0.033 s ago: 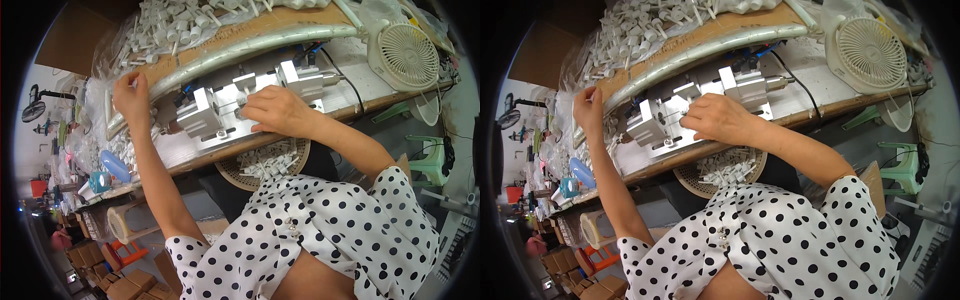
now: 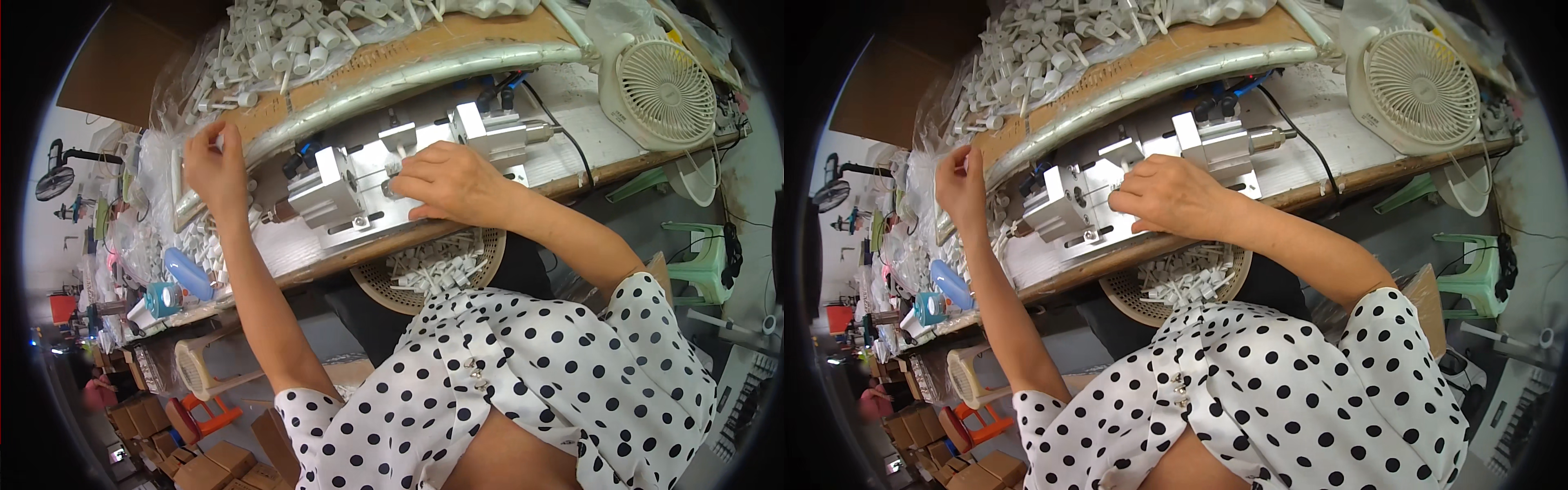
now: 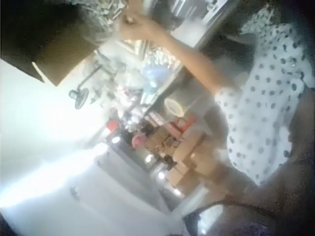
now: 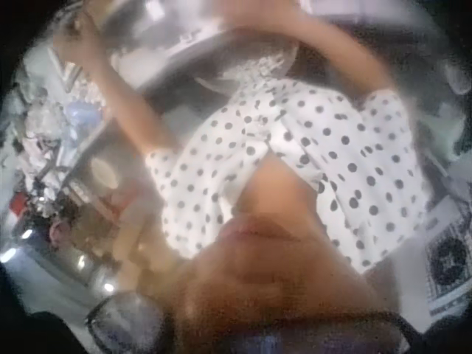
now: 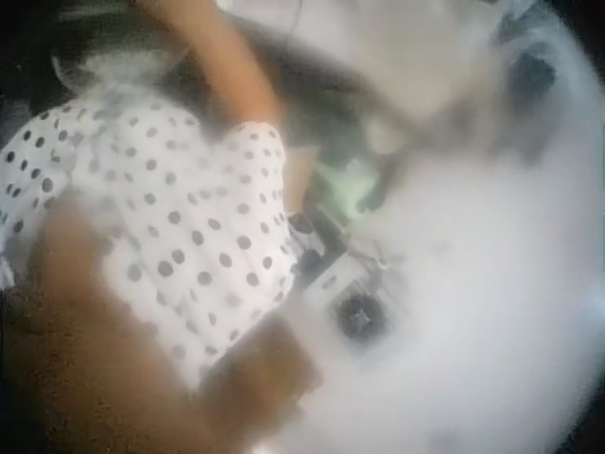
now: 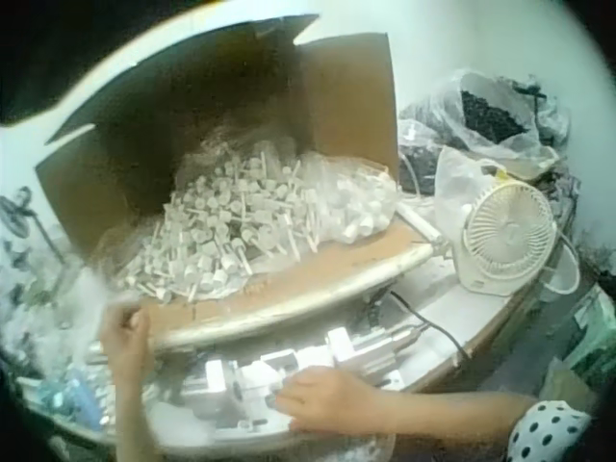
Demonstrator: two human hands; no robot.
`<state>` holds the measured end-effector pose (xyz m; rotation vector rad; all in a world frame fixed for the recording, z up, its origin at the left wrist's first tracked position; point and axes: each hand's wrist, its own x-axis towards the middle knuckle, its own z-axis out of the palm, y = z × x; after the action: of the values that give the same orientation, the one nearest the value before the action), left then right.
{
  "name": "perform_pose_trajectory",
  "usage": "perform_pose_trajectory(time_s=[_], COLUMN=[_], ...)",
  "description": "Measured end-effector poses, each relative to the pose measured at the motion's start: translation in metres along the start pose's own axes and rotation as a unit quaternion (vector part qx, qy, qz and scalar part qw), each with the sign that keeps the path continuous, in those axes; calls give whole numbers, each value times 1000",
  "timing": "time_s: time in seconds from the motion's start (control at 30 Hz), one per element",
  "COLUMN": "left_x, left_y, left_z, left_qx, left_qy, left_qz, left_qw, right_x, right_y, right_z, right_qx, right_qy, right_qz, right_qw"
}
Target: Using a pneumatic fixture to assemble small white plastic spray components.
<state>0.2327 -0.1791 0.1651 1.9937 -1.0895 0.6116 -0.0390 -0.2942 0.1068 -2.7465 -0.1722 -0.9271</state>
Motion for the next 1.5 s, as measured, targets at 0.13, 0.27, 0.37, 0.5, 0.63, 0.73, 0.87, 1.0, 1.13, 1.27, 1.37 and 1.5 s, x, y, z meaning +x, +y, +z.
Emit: perform_pose_trajectory(time_s=[0.13, 0.27, 0.37, 0.5, 0.63, 0.73, 0.87, 1.0, 1.13, 1.27, 1.37, 1.5], left_x=[-51, -102, -124, -139, -142, -140, -136, -136, -137, -135, -136, -95], left_y=[43, 101, 128, 129, 133, 139, 144, 141, 133, 130, 120, 83], left_z=[-14, -10, 5, 23, 29, 27, 29, 29, 27, 24, 3, -16], left_qx=[-298, -360, -237, -182, -145, -130, -157, -177, -177, -203, -301, -253], left_qy=[-26, -74, -132, -134, -181, -193, -212, -216, -218, -174, -194, -182], left_qz=[-168, -127, -45, 71, 99, 98, 101, 105, 99, 125, 59, 87], left_qw=[939, 921, 961, 972, 968, 968, 959, 955, 955, 956, 932, 946], right_x=[25, 73, 95, 109, 102, 94, 89, 85, 61, 33, 19, 7], right_y=[11, 75, 145, 150, 149, 152, 177, 156, 94, 56, 32, 23], right_z=[-21, -35, -39, -34, -26, -34, -38, -60, -72, -68, -47, -28], right_qx=[143, -74, -205, -215, -208, -208, -203, 220, 415, 467, 381, 101], right_qy=[-50, 133, 74, -12, 50, 110, 125, 168, 133, 106, 68, 36], right_qz=[46, 86, 187, 207, 222, 205, 251, 405, 384, 315, 256, 68], right_qw=[987, 985, 958, 954, 951, 950, 938, 871, 814, 820, 886, 992])
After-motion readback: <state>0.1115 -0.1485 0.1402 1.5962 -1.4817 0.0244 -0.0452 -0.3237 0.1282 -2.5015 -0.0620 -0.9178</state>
